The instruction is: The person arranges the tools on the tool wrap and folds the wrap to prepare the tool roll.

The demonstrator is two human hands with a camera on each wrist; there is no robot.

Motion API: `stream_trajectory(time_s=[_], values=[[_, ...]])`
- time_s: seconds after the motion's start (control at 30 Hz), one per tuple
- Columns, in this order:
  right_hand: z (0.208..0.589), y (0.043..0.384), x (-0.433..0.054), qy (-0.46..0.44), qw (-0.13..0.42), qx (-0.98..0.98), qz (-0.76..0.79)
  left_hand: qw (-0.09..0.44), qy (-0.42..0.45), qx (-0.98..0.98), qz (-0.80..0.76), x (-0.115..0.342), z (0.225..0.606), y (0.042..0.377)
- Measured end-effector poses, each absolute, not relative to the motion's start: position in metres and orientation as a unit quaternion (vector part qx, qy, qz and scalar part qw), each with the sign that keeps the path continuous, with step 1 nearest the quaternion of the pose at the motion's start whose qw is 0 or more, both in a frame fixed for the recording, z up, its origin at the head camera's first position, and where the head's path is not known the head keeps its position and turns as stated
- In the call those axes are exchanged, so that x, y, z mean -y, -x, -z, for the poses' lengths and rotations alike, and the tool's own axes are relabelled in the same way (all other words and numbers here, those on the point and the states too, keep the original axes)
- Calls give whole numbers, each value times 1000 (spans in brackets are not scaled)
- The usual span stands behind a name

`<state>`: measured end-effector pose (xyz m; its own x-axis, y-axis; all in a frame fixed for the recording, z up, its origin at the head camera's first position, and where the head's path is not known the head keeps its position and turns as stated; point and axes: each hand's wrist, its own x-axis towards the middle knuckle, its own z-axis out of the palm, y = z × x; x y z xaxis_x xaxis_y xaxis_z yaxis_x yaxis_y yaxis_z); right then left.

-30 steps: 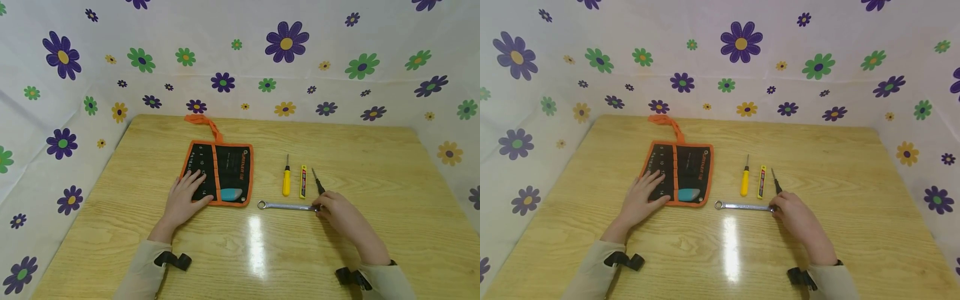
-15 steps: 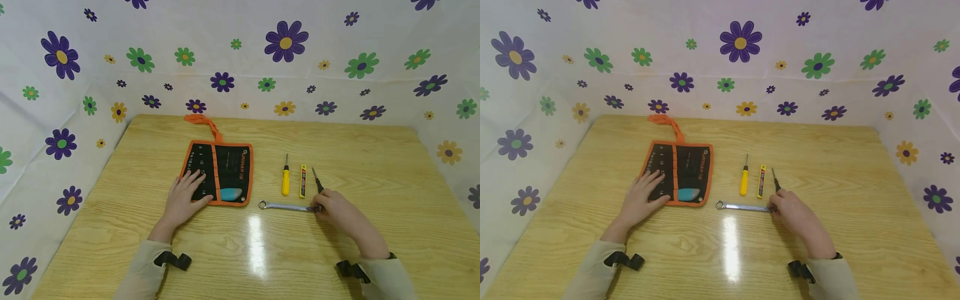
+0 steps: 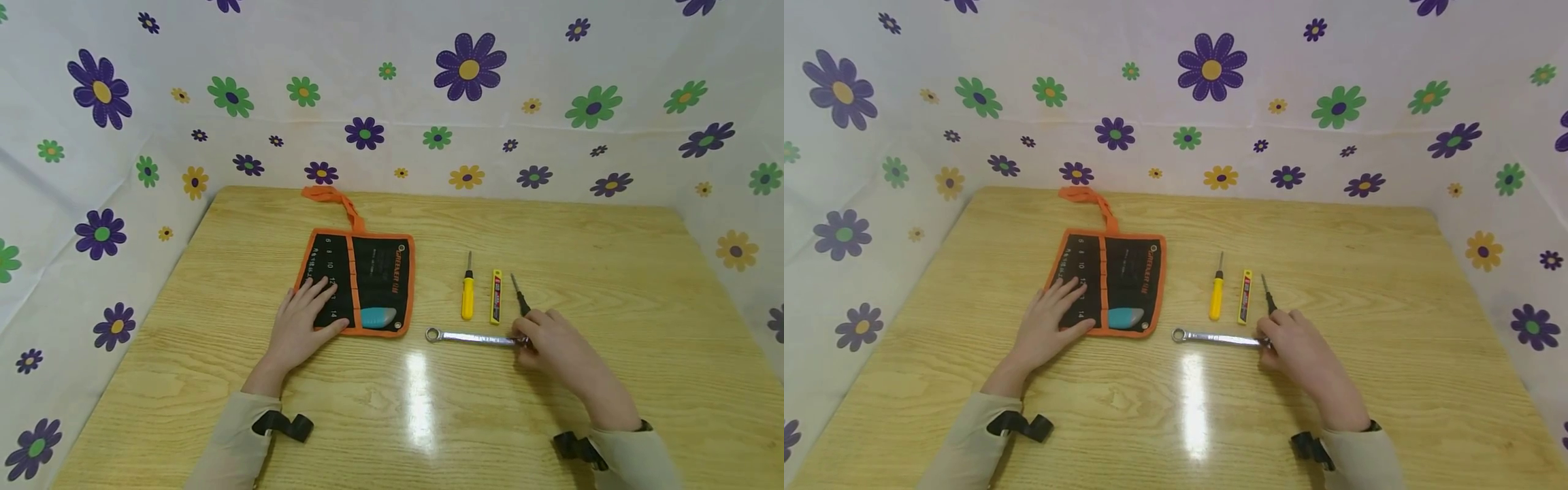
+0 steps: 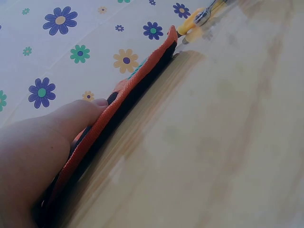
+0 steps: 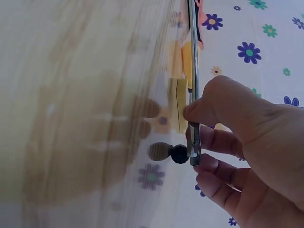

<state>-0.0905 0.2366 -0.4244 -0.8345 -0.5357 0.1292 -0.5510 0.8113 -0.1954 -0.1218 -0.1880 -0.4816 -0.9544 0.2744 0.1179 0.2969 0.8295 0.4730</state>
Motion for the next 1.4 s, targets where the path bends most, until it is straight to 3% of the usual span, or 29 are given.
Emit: stream_trajectory(time_s=[0.53,0.87,1.4], values=[[424,96,-241,-299,-26,928,-220,24,151,957,245,189,482,122],[413,91,-237,-230,-86,927,-282,24,150,957,245,190,484,123],[415,89,-227,-179,-56,852,-489,27,153,957,246,190,485,123]])
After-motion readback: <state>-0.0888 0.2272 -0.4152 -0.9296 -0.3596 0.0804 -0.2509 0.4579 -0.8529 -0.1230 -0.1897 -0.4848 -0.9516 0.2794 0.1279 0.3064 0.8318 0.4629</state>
